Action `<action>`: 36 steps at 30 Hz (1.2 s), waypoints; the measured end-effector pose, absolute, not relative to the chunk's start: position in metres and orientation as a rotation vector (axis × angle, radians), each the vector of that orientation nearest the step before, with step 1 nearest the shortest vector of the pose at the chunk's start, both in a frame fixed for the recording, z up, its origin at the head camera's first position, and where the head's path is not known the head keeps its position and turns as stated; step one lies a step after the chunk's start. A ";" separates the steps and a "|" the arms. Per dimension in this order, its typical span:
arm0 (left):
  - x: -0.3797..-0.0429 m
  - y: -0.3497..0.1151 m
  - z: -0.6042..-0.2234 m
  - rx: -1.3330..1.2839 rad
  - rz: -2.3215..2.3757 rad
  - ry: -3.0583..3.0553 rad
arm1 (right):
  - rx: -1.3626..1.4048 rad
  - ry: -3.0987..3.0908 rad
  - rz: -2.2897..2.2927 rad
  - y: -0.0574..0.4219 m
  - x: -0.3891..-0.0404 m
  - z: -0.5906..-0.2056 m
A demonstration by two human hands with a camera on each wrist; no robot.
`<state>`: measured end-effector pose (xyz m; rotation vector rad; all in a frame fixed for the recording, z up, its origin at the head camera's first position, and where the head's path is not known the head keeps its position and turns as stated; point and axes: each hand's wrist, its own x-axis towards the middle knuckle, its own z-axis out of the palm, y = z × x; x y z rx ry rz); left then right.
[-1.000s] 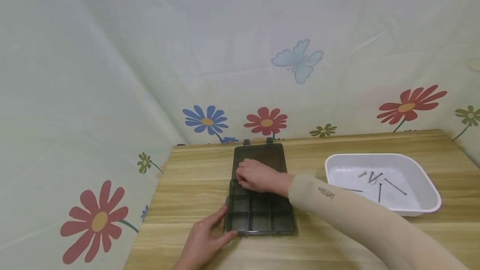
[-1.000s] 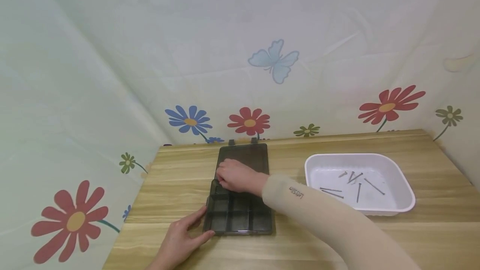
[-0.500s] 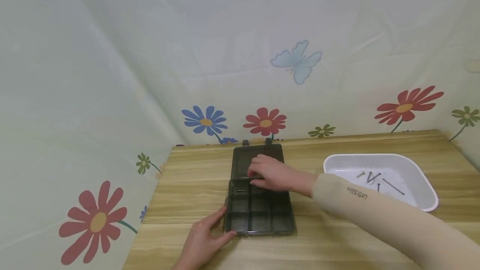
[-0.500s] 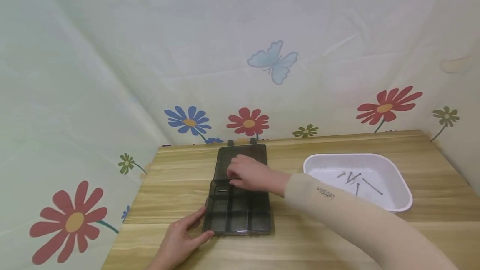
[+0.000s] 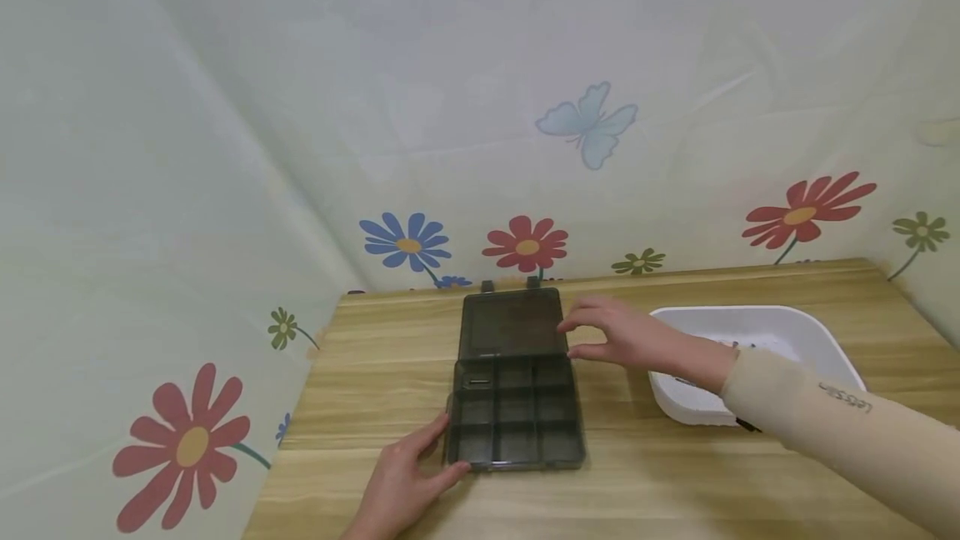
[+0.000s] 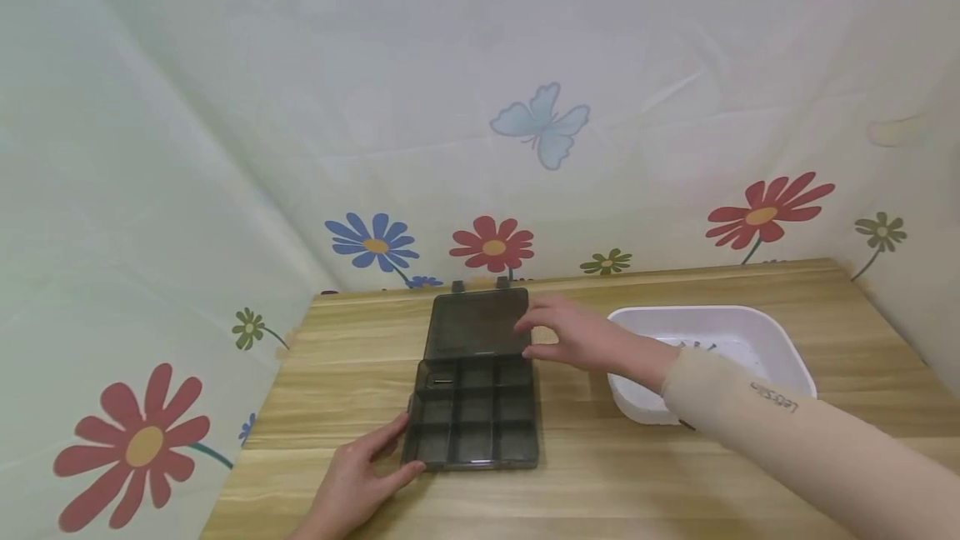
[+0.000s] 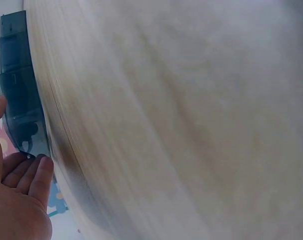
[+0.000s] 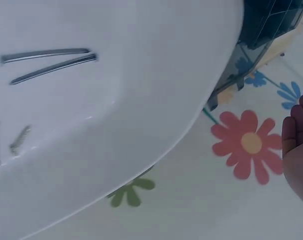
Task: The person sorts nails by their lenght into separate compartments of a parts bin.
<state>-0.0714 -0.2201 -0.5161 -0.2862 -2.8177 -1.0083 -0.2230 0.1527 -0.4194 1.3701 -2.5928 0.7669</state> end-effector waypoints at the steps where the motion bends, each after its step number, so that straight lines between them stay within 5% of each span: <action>1: -0.071 -0.220 -0.516 -0.285 -1.008 -2.818 | 1.351 -2.590 0.775 0.159 -0.222 -0.420; 36: -0.072 -0.220 -0.513 -0.293 -0.984 -2.824 | 0.877 -2.913 0.591 0.316 -0.222 -0.446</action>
